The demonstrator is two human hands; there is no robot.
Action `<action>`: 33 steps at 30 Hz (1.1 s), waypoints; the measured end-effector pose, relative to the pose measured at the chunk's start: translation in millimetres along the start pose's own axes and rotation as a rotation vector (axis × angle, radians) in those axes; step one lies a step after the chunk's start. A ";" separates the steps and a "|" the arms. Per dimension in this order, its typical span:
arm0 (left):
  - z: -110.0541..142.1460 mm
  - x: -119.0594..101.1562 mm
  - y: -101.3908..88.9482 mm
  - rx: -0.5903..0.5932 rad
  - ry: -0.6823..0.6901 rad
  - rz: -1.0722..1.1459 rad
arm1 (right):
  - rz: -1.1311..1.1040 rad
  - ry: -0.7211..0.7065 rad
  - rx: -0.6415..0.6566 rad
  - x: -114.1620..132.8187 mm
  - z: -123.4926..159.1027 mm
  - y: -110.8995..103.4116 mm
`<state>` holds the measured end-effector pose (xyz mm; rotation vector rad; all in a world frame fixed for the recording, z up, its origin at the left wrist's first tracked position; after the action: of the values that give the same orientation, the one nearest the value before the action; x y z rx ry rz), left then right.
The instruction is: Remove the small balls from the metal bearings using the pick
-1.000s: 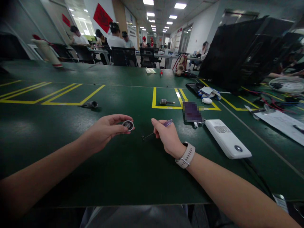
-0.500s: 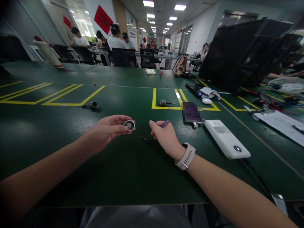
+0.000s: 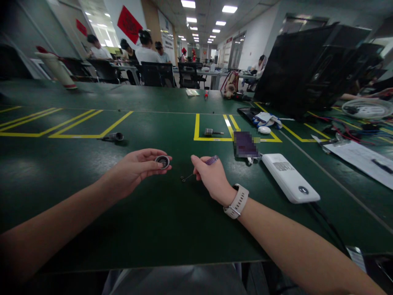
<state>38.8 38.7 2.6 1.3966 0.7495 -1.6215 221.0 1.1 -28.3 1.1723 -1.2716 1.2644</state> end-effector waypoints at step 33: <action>11.7 2.5 15.0 0.052 0.104 -0.281 | 0.790 -0.949 0.181 49.7 52.9 35.9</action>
<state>46.5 21.2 3.7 1.4728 1.0082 -1.8030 181.2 -51.9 18.2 1.5449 -2.5396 1.4139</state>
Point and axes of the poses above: each hand's wrist, its own z-axis away from the middle knuckle, its own y-axis out of the palm, x = y × z, the point moved 4 cm from there along -z, towards the middle knuckle, and after that the axes turned 11 degrees about x, right-handed, at the moved point
